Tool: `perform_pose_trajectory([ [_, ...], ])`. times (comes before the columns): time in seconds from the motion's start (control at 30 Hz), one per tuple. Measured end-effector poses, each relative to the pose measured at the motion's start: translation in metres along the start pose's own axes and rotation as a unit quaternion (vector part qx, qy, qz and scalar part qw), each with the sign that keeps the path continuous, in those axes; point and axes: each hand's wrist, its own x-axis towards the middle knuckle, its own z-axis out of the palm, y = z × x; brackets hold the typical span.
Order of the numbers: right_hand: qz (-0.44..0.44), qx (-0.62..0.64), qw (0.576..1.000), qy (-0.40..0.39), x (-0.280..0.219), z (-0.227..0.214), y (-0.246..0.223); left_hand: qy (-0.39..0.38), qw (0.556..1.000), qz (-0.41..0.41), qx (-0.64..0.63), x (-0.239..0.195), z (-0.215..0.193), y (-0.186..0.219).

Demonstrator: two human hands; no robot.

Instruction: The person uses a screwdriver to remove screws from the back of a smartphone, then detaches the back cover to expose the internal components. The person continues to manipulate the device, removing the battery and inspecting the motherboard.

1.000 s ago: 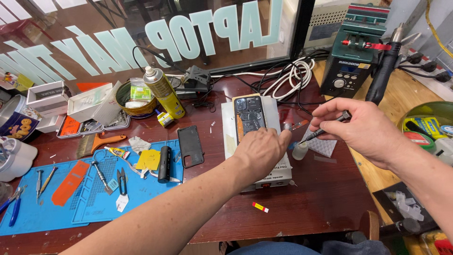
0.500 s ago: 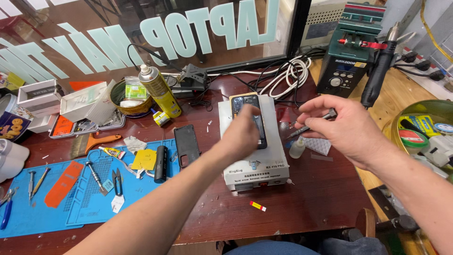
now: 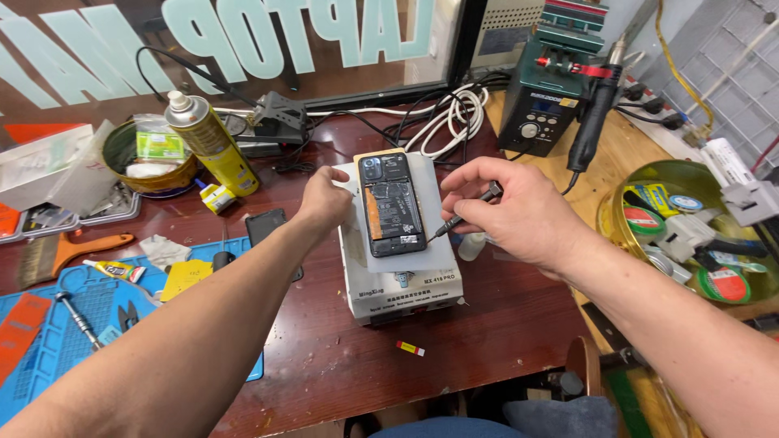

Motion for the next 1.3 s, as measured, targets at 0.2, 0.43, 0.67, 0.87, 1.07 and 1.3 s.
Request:
perform_pose_trajectory([
  [0.2,0.019,0.023,0.999,0.013,-0.004,0.008,-0.002,-0.01,1.0,-0.009,-0.022,-0.003,-0.004,-0.001],
  [0.43,-0.05,-0.054,0.996,0.04,-0.011,0.025,-0.007,-0.024,0.989,-0.055,-0.138,-0.038,-0.018,0.016],
  [0.67,-0.078,-0.083,0.993,0.039,-0.007,0.041,-0.005,-0.121,0.975,-0.026,-0.182,-0.12,-0.019,0.024],
  [0.87,-0.088,-0.105,0.99,0.029,0.003,0.047,-0.005,-0.134,0.966,-0.02,-0.221,-0.146,-0.015,0.03],
  [1.07,-0.082,-0.12,0.989,0.011,0.005,0.058,-0.011,-0.128,0.95,-0.071,-0.275,-0.148,-0.013,0.025],
  [1.3,-0.07,-0.119,0.99,0.004,0.006,0.065,-0.012,-0.12,0.953,-0.072,-0.268,-0.15,-0.01,0.028],
])
